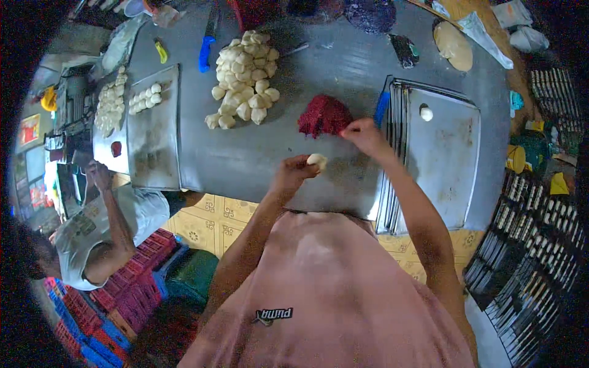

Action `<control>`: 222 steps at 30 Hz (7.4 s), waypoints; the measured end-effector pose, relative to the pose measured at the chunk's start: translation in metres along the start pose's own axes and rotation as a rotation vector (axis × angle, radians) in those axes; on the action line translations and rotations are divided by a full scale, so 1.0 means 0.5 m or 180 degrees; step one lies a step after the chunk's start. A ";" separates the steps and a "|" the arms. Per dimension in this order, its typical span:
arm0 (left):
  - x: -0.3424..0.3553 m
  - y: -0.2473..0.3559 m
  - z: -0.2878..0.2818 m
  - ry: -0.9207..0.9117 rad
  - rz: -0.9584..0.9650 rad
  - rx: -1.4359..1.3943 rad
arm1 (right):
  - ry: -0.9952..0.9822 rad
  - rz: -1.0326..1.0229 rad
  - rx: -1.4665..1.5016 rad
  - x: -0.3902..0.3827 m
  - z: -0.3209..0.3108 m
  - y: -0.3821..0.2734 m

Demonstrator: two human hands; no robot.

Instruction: Shaping individual portions of bread dough into uniform rolls and placing them on a baking tray.

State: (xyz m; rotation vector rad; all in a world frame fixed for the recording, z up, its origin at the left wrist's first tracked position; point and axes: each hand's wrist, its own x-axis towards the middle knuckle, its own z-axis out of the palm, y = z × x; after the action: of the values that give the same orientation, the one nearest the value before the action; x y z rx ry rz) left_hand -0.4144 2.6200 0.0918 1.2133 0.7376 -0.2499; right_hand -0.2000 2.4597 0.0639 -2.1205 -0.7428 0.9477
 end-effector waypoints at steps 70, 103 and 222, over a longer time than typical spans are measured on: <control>0.050 -0.046 0.049 -0.0241 0.0666 0.0551 | 0.0952 0.0846 0.2148 -0.249 0.190 -0.044; 0.170 0.267 -0.151 -0.0221 0.1143 0.4400 | 0.1786 -0.0330 -0.0393 -0.222 0.108 -0.010; 0.005 -0.012 -0.018 -0.0669 0.0363 0.1150 | 0.2433 -0.1047 -0.1099 -0.071 0.094 -0.018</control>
State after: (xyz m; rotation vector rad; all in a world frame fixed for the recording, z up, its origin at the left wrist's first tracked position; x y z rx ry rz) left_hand -0.4195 2.6265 0.0842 1.5387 0.4486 -0.4220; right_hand -0.2592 2.4563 0.0617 -2.2977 -0.8363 -0.1970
